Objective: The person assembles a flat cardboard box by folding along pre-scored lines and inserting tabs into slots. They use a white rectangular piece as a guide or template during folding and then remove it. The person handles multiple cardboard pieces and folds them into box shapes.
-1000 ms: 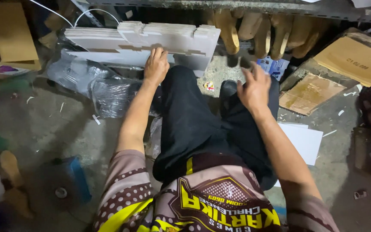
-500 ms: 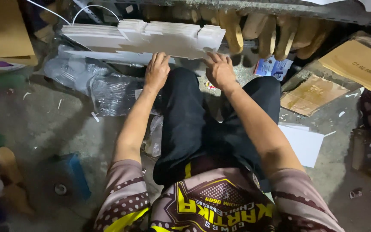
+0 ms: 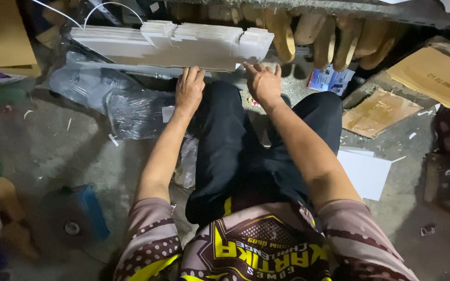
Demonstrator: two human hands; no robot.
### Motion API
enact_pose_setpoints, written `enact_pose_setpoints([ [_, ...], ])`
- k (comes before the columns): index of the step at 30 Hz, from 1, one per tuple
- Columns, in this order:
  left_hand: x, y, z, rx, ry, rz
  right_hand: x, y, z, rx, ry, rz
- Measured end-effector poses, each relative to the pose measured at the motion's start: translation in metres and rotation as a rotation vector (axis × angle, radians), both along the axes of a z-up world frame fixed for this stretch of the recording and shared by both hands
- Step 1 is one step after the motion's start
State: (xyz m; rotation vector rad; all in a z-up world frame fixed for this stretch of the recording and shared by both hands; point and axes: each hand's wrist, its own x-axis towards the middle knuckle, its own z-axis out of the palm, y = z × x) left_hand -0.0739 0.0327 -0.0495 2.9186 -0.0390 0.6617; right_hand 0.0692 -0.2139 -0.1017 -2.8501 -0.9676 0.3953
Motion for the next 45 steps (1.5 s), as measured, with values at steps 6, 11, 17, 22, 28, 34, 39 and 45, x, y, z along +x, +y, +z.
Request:
enact_pose_setpoints([
  [6, 0.006, 0.002, -0.016, 0.044, 0.068, 0.072, -0.008, 0.002, 0.014, -0.048, -0.034, 0.024],
  [11, 0.012, 0.004, -0.025, 0.042, 0.107, 0.105, -0.019, 0.006, 0.045, -0.049, -0.003, 0.002],
  [17, 0.02, -0.002, -0.004, -0.013, 0.212, 0.12, -0.028, 0.007, 0.058, -0.016, 0.005, -0.043],
  [22, 0.032, 0.008, -0.016, -0.076, 0.376, 0.119, -0.027, -0.005, 0.012, 0.068, 0.019, -0.037],
  [28, 0.029, 0.037, -0.057, -0.081, 0.573, 0.113, -0.028, -0.007, 0.032, 0.399, 0.105, -0.074],
  [34, 0.025, 0.027, -0.004, -0.047, 0.555, 0.063, -0.026, -0.03, 0.086, 0.7, 0.102, 0.01],
  [39, 0.03, -0.004, 0.101, -0.044, 0.416, -0.047, -0.022, -0.062, 0.124, 0.764, 0.185, -0.258],
  [45, -0.005, -0.08, 0.277, -0.157, 0.226, -0.299, -0.018, -0.133, 0.165, 1.148, 0.305, -0.302],
])
